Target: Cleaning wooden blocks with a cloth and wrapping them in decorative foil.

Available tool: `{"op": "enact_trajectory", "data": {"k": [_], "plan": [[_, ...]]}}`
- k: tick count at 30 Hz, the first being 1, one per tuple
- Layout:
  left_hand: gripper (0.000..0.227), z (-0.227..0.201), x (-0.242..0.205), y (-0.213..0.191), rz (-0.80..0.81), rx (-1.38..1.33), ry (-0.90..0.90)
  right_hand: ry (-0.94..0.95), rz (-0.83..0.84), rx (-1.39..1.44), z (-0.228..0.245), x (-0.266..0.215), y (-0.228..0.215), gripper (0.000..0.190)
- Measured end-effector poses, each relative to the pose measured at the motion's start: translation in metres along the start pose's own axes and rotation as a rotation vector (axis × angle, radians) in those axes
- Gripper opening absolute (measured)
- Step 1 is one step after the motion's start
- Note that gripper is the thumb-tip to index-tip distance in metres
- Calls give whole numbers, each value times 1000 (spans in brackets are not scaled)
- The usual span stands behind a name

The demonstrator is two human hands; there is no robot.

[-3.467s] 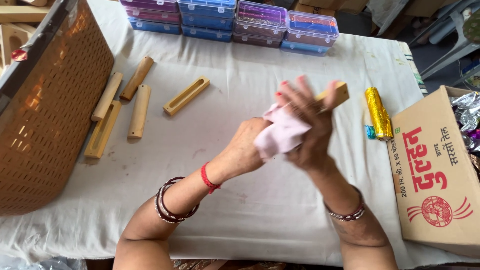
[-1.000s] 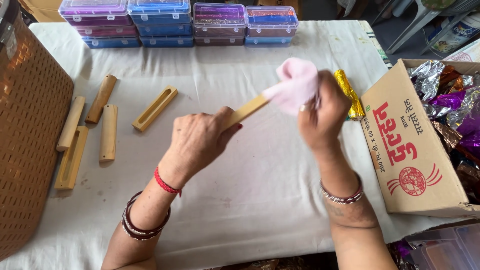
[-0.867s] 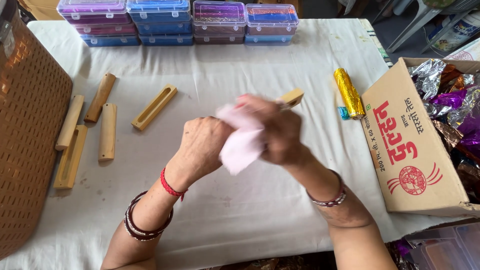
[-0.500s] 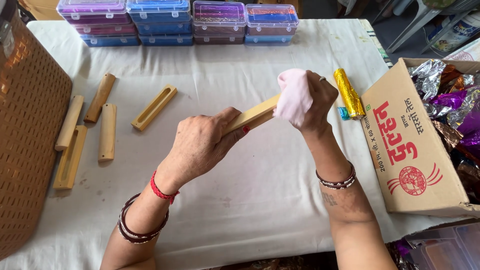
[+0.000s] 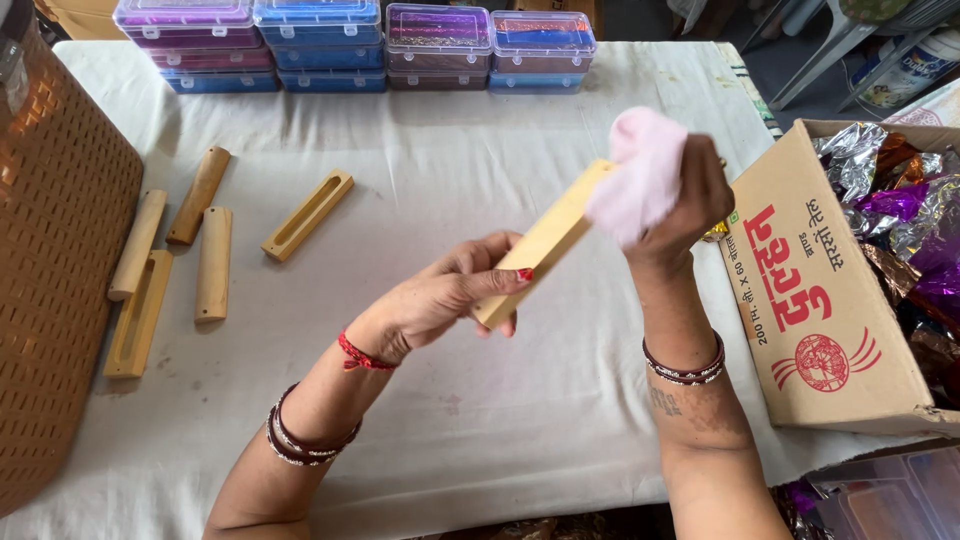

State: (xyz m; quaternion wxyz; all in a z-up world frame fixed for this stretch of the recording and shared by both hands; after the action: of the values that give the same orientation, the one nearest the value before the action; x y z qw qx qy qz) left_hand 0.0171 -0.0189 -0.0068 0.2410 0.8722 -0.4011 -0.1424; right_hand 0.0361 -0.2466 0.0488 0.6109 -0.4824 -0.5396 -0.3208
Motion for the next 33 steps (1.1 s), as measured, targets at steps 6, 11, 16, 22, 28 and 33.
{"op": "enact_trajectory", "data": {"k": [6,11,16,22,28,33], "plan": [[39,0,4,-8,-205,214,161,364,56,728,45,-19,7,44],[37,22,12,-13,-73,364,347,-9,264,620,87,-10,14,37],[46,-21,-12,32,-359,557,99,-132,259,316,47,-9,32,41],[55,-9,-17,19,-208,407,200,222,281,458,37,-19,35,52],[75,-10,-27,7,-396,427,236,-8,392,304,79,-25,24,43],[81,-26,-28,40,-413,804,209,-156,165,249,56,1,22,47]]}}
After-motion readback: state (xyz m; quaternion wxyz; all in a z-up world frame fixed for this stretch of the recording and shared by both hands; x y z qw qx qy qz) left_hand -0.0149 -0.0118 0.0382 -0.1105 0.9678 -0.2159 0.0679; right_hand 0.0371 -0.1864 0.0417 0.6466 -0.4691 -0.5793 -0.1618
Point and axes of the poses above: each hand's wrist, its own x-axis towards the middle knuckle, its own y-axis out of the palm, z = x × y, the point moved 2 cm from there along x, towards the middle knuckle, and after that the axes turned 13 degrees about -x, right-handed, at the moved point
